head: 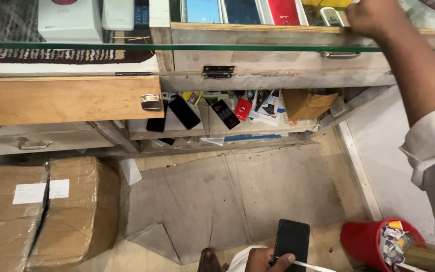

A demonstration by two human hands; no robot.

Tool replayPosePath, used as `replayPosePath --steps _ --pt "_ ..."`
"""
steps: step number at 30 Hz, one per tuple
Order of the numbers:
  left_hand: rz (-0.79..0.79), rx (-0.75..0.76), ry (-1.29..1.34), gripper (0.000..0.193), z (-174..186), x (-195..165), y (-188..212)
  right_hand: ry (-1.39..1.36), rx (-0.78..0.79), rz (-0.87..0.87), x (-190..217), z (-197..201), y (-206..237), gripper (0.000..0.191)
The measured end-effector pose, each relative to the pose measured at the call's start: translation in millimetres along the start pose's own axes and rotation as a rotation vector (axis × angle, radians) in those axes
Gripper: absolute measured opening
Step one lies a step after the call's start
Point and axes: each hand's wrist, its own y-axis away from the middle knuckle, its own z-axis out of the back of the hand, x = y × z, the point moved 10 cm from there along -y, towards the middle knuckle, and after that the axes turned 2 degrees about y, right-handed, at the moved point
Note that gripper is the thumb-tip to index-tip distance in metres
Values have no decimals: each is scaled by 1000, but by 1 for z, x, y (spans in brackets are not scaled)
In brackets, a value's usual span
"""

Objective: The person sits in a chair with a smartphone resting on their lap and pries along the edge of the phone's back cover using a thin metal tool, working around the seam. They briefly reach up to a shelf and a glass display counter, then resume prying the cover and press along its edges by hand.

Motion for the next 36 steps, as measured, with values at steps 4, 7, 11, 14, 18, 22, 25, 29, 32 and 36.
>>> replayPosePath --steps 4,7,11,14,18,22,25,29,32,36 --pt "-64 6 45 34 -4 -20 8 -148 -178 -129 -16 9 37 34" --pt "-6 -4 70 36 -6 -23 11 -401 -705 -487 -60 19 100 60" --pt "43 -27 77 35 -6 -27 12 -1307 -767 -913 -94 -70 165 104" --pt "149 -37 71 30 -10 -19 15 -1817 -492 -1060 -67 -132 173 96" --pt "79 -44 78 29 -16 -30 21 -2413 -192 -634 -17 -133 136 93" --pt "24 -61 70 27 -14 -43 26 -2207 -496 -680 -21 -133 133 82" --pt "56 -78 68 28 -12 -44 32 -2128 -523 -906 -21 -154 171 83" --pt "40 -67 97 28 -16 -50 34 -2182 -409 -853 -6 -169 210 78" --pt "29 -59 79 32 -18 -52 35 -2333 -382 -967 3 -199 227 70" --pt "131 -115 23 32 -7 -44 30 -2173 -296 -1155 5 -234 235 61"
